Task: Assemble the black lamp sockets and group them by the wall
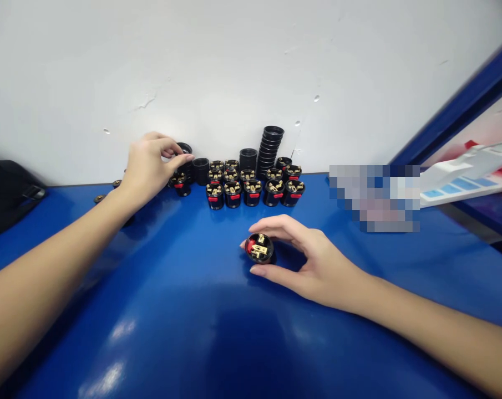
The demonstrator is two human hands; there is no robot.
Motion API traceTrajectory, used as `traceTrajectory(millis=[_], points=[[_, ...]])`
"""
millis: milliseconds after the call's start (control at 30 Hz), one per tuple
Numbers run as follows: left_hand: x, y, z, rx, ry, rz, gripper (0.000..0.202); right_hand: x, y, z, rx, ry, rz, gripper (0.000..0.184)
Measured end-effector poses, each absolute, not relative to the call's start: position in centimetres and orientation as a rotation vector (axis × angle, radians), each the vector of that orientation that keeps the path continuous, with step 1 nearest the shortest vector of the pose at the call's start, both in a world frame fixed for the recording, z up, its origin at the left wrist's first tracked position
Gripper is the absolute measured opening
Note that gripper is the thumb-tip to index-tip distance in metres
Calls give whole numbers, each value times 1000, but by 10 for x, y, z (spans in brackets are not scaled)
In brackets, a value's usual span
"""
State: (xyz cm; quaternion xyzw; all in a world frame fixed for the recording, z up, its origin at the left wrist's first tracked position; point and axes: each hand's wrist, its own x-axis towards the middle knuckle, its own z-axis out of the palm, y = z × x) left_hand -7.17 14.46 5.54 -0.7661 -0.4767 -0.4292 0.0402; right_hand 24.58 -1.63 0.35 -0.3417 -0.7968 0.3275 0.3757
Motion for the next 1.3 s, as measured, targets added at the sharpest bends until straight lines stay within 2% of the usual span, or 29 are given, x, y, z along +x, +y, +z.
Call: traceTrajectory(millis=[267, 433, 767, 900, 1033, 1133, 1300], points=[[-77, 155, 42, -2299, -1527, -1307, 24, 246, -16, 6, -840, -2074, 875, 39], [-76, 154, 41, -2252, -1556, -1335, 25, 246, -14, 8, -813, -2142, 681, 36], [-68, 136, 47, -2197, -1759, -1185, 29, 248, -12, 2, -823, -2113, 725, 42], [-58, 112, 53, -2139, -1480, -1252, 47, 246, -12, 2, -915, -2098, 635, 41], [-34, 58, 57, -2511, -1082, -1201, 26, 245, -10, 5, -1045, -2093, 469, 26], [-18, 20, 48, -2862, -774, -910, 41, 246, -9, 4, -1054, -2120, 448, 12], [-17, -4, 29, -2778, -683, -722, 44, 246, -8, 4, -930, -2239, 522, 23]])
